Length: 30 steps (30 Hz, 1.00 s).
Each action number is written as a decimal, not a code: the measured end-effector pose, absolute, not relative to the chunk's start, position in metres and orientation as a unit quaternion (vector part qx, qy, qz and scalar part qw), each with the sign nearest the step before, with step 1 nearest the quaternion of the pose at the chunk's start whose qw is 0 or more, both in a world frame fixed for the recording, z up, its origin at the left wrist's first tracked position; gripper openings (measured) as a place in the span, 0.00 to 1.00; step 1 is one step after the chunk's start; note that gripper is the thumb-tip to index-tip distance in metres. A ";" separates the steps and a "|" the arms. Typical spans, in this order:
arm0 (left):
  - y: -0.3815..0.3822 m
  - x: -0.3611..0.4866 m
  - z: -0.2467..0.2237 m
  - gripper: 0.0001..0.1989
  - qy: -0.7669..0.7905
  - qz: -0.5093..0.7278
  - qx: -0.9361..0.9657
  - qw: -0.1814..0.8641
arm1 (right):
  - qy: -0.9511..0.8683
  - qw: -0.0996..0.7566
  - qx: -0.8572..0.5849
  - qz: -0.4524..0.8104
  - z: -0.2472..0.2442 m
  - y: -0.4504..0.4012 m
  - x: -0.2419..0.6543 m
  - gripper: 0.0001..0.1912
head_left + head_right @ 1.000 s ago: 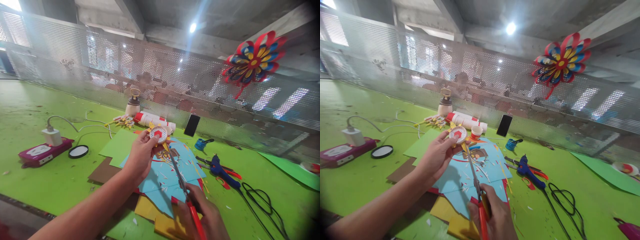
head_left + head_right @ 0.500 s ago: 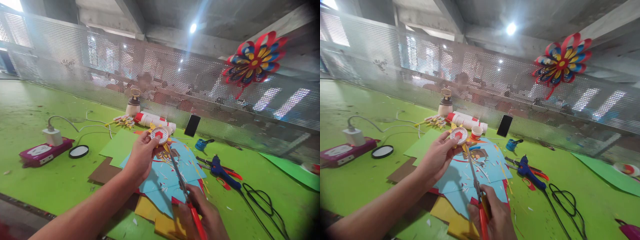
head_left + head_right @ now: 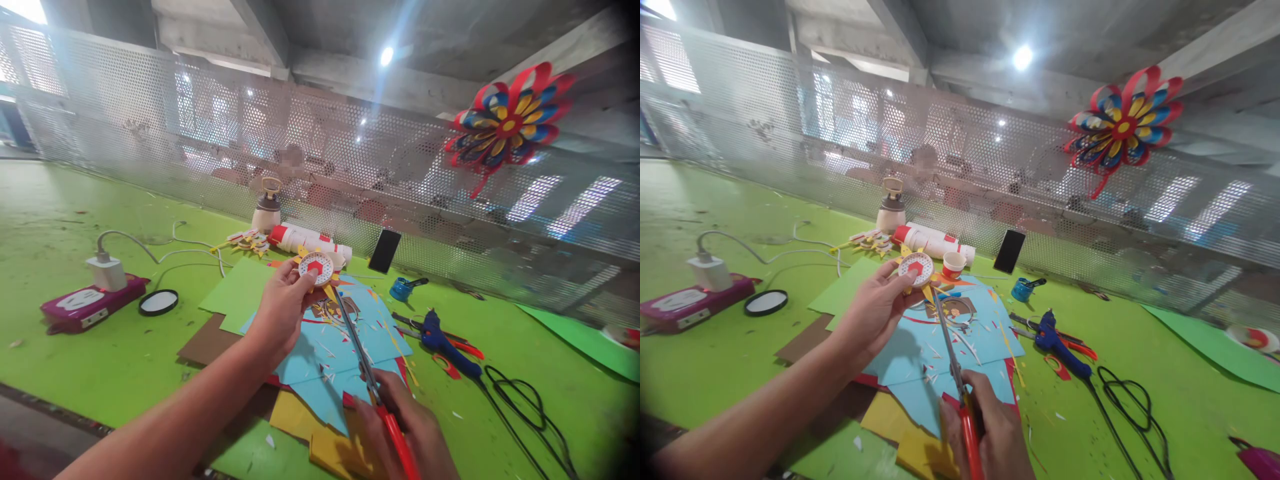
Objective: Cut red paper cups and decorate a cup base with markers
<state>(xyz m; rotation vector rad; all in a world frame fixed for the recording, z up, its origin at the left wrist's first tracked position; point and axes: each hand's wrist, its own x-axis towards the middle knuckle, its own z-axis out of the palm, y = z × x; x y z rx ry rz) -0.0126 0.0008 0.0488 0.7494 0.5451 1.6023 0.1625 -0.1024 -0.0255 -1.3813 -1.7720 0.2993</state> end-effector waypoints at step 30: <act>-0.001 -0.021 0.057 0.07 0.228 0.641 0.371 0.633 | -0.725 0.329 -0.560 0.230 0.010 -0.108 0.197 0.15</act>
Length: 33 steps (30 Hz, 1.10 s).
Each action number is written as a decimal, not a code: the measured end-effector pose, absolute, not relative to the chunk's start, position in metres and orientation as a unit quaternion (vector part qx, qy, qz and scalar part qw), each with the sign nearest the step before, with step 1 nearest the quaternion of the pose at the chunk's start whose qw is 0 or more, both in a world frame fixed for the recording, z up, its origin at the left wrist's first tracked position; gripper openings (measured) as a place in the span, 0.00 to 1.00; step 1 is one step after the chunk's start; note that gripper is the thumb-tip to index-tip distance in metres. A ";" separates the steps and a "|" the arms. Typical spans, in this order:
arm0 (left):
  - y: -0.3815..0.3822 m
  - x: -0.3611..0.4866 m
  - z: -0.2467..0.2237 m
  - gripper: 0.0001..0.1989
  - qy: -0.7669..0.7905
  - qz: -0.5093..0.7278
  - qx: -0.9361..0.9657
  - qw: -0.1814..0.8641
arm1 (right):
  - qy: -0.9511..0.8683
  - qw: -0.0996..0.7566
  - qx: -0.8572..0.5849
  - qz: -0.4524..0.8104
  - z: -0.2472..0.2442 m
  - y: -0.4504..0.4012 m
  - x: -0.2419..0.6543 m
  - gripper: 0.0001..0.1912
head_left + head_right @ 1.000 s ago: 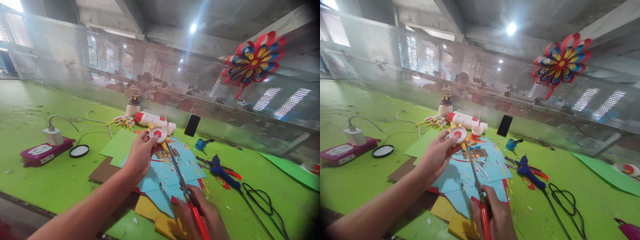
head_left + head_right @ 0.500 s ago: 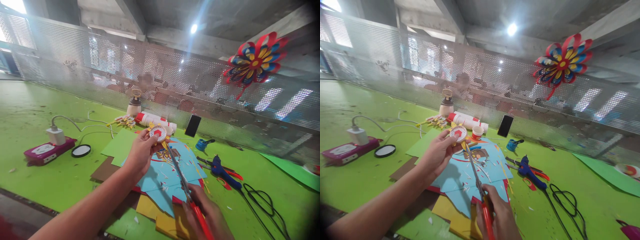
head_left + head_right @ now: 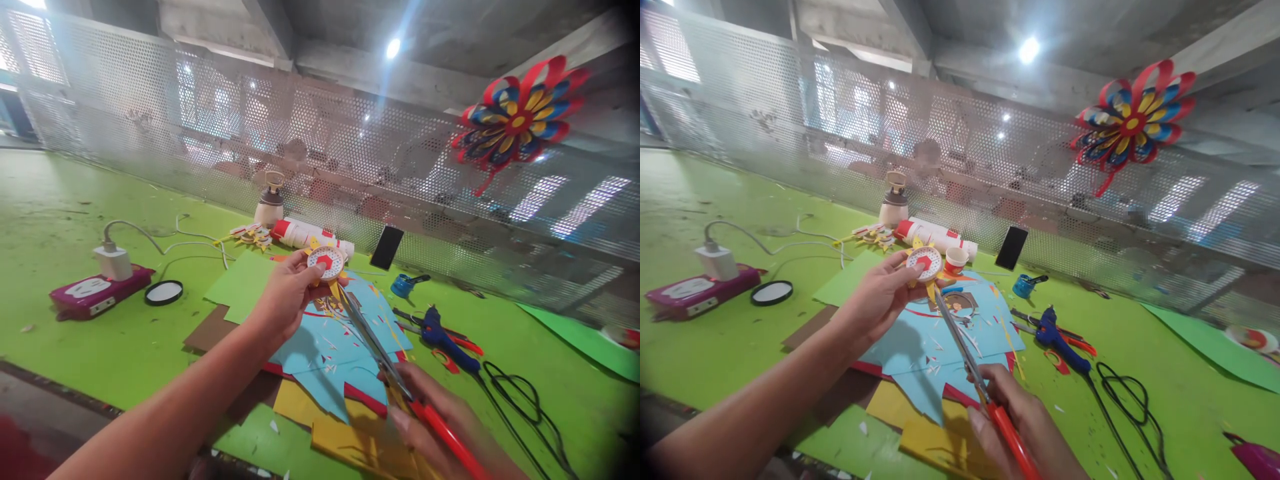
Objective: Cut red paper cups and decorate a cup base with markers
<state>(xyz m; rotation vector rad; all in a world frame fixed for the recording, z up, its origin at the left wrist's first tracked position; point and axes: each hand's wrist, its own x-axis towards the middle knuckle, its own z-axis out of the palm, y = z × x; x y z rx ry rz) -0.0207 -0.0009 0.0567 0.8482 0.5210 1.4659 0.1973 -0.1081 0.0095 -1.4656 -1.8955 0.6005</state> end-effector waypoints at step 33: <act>-0.003 -0.018 0.055 0.08 0.229 0.633 0.396 0.625 | -0.723 0.280 -0.571 0.269 0.031 -0.115 0.187 0.13</act>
